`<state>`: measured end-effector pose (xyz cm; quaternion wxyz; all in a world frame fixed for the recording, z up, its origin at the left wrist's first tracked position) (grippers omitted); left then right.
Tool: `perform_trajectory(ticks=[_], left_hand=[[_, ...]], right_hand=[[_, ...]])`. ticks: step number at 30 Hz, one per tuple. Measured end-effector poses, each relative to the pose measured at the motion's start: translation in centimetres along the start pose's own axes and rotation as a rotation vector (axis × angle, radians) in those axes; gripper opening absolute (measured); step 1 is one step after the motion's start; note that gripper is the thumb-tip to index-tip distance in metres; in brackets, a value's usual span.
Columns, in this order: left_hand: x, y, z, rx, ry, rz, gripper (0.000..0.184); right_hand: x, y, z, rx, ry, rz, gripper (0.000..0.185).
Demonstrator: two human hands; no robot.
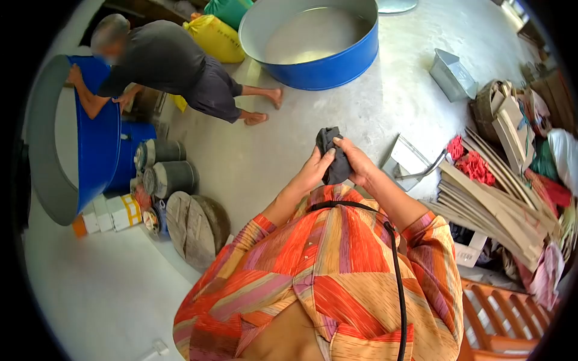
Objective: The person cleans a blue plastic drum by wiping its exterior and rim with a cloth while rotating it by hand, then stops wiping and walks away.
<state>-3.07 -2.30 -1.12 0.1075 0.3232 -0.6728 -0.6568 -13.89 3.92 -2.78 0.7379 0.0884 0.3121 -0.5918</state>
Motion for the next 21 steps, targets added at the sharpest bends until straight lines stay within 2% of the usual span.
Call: perform_trajectory(ticks=[2, 3, 5, 6, 9, 10, 12, 13, 15, 16, 17, 18, 19, 21], left_hand=[[-0.8, -0.5, 1.0, 0.184, -0.122, -0.001, 0.069], [5.0, 0.5, 0.3, 0.176, -0.099, -0.007, 0.069], [5.3, 0.5, -0.3, 0.088, -0.063, 0.017, 0.066], [8.2, 1.2, -1.0, 0.077, -0.064, 0.052, 0.066], [12.7, 1.7, -5.4, -0.03, -0.143, -0.225, 0.059], [14.5, 1.5, -6.8, -0.034, -0.154, -0.215, 0.059], [19.9, -0.8, -9.5, 0.292, -0.236, -0.279, 0.049], [23.0, -1.7, -9.9, 0.282, -0.243, -0.24, 0.049], [29.8, -3.7, -12.4, 0.452, -0.218, -0.082, 0.036], [33.6, -5.2, -13.3, 0.589, -0.289, -0.031, 0.036], [37.1, -4.4, -14.3, 0.587, -0.297, -0.004, 0.036], [40.0, -3.6, -14.7, 0.744, -0.292, 0.031, 0.038], [41.8, -3.5, -14.5, 0.89, -0.28, 0.047, 0.039], [46.5, -3.0, -14.3, 0.882, -0.326, 0.002, 0.042]], right_hand=[[-0.2, 0.8, -1.8, 0.198, 0.021, 0.041, 0.043], [3.0, -4.9, -2.0, 0.185, 0.018, 0.062, 0.043], [3.1, -5.8, -2.7, 0.423, -0.018, 0.105, 0.042], [4.0, -9.3, -2.8, 0.43, -0.08, 0.09, 0.044], [6.0, -14.1, -4.0, 0.543, -0.034, -0.012, 0.048], [6.5, -15.5, -4.7, 0.578, -0.083, 0.0, 0.048], [7.6, -18.9, -6.6, 0.65, -0.07, -0.067, 0.047], [7.8, -20.9, -7.7, 0.663, -0.045, -0.131, 0.047], [8.9, -24.2, -8.9, 0.741, -0.041, -0.25, 0.045], [9.1, -25.2, -9.5, 0.758, -0.006, -0.342, 0.044], [9.6, -26.2, -10.1, 0.773, 0.031, -0.437, 0.042], [10.2, -27.5, -10.3, 0.832, 0.06, -0.478, 0.041], [10.1, -28.4, -10.7, 0.891, 0.102, -0.505, 0.04], [10.5, -29.9, -9.8, 0.958, 0.022, -0.489, 0.039]])
Point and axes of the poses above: each hand's wrist, its own x-axis towards the middle knuckle, its own z-axis out of the palm, y = z × x, the point moved 4 cm from there along x, towards the middle knuckle, and after that the axes turned 15 degrees about x, right-handed, at the moved point
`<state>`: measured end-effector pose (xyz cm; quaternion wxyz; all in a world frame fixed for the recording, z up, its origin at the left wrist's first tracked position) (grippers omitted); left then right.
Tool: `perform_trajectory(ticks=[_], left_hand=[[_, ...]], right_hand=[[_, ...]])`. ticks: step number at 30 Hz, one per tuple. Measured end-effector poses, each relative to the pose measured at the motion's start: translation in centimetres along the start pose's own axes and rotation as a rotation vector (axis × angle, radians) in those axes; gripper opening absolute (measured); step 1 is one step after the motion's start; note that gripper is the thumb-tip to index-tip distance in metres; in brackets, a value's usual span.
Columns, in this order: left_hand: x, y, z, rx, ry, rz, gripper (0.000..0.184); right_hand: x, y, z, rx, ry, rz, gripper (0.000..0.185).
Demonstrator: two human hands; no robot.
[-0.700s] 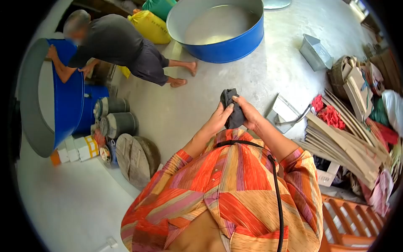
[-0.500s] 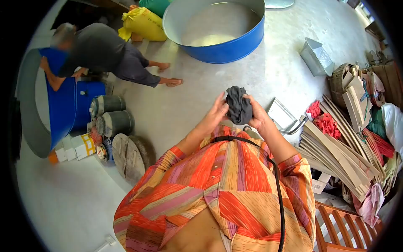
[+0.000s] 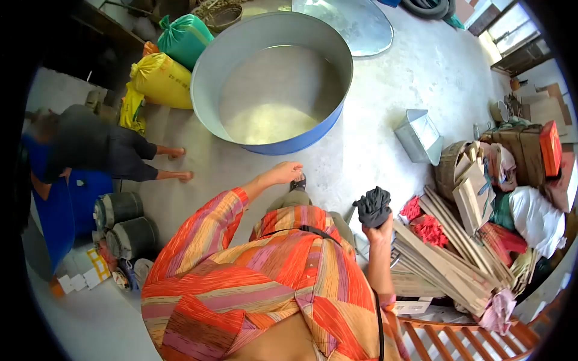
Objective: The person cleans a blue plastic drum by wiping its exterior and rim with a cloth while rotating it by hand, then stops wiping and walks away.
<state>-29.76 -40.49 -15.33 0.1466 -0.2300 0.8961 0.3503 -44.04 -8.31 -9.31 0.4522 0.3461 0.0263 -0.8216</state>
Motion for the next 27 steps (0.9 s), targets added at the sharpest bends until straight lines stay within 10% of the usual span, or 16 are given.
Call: perform_trajectory(ticks=[14, 21, 27], left_hand=[[13.9, -7.6, 2.3, 0.202, -0.289, -0.3, 0.033], [17.5, -7.8, 2.9, -0.185, -0.458, -0.624, 0.04], [21.2, -5.7, 3.1, 0.162, -0.286, -0.536, 0.043]], right_hand=[[13.7, -5.2, 8.8, -0.084, 0.155, 0.103, 0.034], [19.5, -10.6, 16.7, -0.223, 0.311, 0.071, 0.034], [21.7, -12.8, 18.5, -0.26, 0.303, 0.107, 0.033]])
Point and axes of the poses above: each hand's wrist, its own x-axis towards the middle knuckle, its own z-axis out of the palm, y = z × x, the point moved 4 cm from there along x, towards the middle knuckle, and after that the axes turned 15 degrees about x, right-handed, at the moved point
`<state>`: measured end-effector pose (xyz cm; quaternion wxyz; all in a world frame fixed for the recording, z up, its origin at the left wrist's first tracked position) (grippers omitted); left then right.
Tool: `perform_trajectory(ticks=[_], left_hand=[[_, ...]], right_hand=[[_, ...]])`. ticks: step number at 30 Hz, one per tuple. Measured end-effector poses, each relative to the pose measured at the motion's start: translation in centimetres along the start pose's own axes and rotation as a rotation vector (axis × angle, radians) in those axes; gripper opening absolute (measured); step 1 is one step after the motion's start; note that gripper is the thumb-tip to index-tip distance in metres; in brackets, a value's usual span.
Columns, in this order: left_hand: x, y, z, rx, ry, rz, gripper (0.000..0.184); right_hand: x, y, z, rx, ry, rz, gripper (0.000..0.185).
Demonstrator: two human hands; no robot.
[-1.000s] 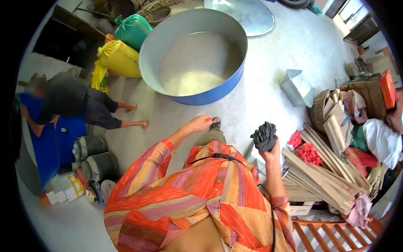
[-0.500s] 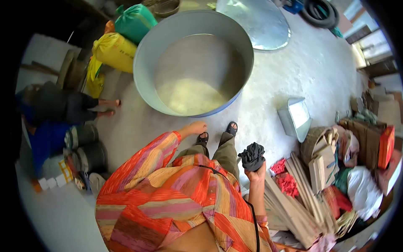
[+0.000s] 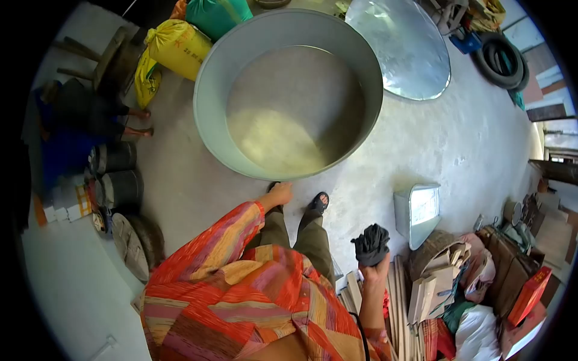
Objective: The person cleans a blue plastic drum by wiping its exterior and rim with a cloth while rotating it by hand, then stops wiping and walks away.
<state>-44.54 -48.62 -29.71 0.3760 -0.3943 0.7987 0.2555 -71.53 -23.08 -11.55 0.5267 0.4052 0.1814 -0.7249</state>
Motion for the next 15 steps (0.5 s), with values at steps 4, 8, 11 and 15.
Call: perform_trajectory(ticks=[4, 8, 11, 15], left_hand=[[3.0, 0.8, 0.8, -0.067, 0.123, -0.113, 0.051], [7.4, -0.2, 2.0, -0.02, 0.487, -0.086, 0.035], [8.6, -1.5, 0.5, 0.073, 0.384, -0.071, 0.029], [9.7, -3.4, 3.0, 0.179, 0.227, 0.01, 0.027]], right_hand=[[-0.9, 0.1, 0.0, -0.032, 0.052, -0.052, 0.034], [-1.3, 2.1, -1.1, -0.02, 0.025, 0.015, 0.033], [-1.9, 3.9, 0.4, -0.031, 0.123, -0.198, 0.043], [0.1, 5.3, -0.3, -0.032, 0.045, -0.113, 0.05]])
Point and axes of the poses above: each hand's wrist, its own x-axis towards the middle knuckle, its own z-axis out of the palm, y = z × x, the point moved 4 cm from there along x, towards the middle knuckle, and after that the axes turned 15 degrees about x, right-handed, at the moved point
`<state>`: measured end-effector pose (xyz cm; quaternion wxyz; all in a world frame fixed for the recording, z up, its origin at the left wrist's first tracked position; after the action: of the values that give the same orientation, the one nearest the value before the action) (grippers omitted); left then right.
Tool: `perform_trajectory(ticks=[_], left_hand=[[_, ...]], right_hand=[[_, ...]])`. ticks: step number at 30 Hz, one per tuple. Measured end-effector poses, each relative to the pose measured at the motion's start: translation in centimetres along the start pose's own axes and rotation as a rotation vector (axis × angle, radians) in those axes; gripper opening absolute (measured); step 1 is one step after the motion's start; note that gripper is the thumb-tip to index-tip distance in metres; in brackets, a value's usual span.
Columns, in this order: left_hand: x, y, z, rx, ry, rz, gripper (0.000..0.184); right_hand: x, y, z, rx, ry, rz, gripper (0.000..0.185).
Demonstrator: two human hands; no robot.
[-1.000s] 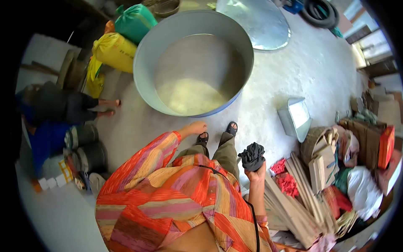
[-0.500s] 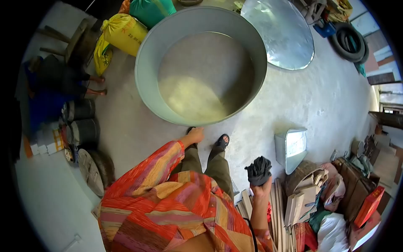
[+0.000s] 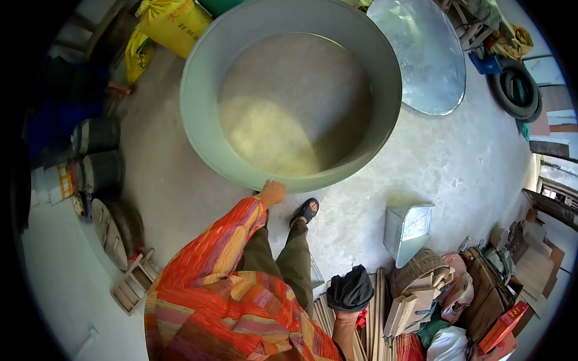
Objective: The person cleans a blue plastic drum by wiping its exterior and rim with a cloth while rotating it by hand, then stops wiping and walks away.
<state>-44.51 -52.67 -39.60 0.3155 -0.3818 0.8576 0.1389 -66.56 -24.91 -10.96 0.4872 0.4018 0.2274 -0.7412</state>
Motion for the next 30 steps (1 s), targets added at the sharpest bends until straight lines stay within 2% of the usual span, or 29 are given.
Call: perform_trajectory(ticks=[1, 3, 5, 7, 10, 12, 15, 16, 17, 18, 19, 21, 25, 29, 30], left_hand=[[0.3, -0.3, 0.9, -0.003, -0.107, 0.041, 0.033], [-0.1, -0.9, 3.6, 0.001, -0.11, 0.068, 0.03], [0.3, -1.3, 5.6, 0.005, -0.095, 0.094, 0.027], [0.5, -1.3, 5.9, -0.057, 0.055, 0.065, 0.018], [1.5, -1.9, 6.3, -0.01, 0.064, 0.092, 0.017], [2.2, -2.0, 7.0, -0.05, 0.097, 0.128, 0.017], [2.5, -1.6, 7.8, -0.106, 0.148, 0.156, 0.016], [2.1, -2.5, 7.6, -0.11, 0.18, 0.149, 0.015], [2.1, -3.1, 7.4, -0.097, 0.179, 0.147, 0.015], [2.0, -3.0, 7.0, -0.106, 0.179, 0.208, 0.015], [1.9, -2.9, 5.9, -0.114, 0.18, 0.267, 0.014], [0.8, -3.5, 1.8, -0.077, 0.145, 0.247, 0.014], [-2.5, -6.4, -8.6, -0.059, 0.109, 0.265, 0.016], [-5.3, -10.0, -19.8, -0.033, 0.098, 0.254, 0.019], [-5.8, -10.9, -22.0, -0.035, 0.157, 0.259, 0.022]], right_hand=[[0.3, 0.3, -0.1, -0.009, -0.041, 0.04, 0.052], [0.5, 1.0, -1.2, -0.026, -0.083, 0.096, 0.056], [0.4, 1.6, -2.2, -0.062, -0.116, 0.137, 0.06], [0.3, 1.9, -3.5, -0.132, -0.136, 0.177, 0.065], [0.6, 3.2, -3.6, -0.277, -0.176, 0.245, 0.071], [0.6, 5.0, -1.2, -0.043, -0.275, 0.374, 0.073], [0.9, 3.1, -4.5, -0.06, -0.159, 0.279, 0.072], [0.9, 3.9, -3.4, 0.709, 0.08, 0.367, 0.07], [0.9, 4.6, -2.3, 1.471, 0.368, 0.319, 0.068], [1.1, 4.6, -2.5, 1.477, 0.378, 0.324, 0.068], [1.3, 4.7, -2.6, 1.484, 0.387, 0.328, 0.068], [2.1, 5.2, -1.9, 1.332, 0.319, 0.34, 0.065], [1.7, 6.9, 0.7, 1.623, 0.347, 0.444, 0.059], [1.8, 6.8, -0.6, 1.67, 0.332, 0.573, 0.058], [2.0, 6.8, -0.8, 1.683, 0.325, 0.606, 0.058]])
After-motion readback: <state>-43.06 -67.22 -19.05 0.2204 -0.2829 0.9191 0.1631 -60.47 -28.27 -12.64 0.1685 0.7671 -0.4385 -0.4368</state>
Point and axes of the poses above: each hand's wrist, its own x-axis towards the middle knuckle, its own z-axis out of the palm, y = z × x, the point moved 4 cm from there along x, towards the middle knuckle, and after that the axes turned 15 degrees about x, right-handed, at the moved point
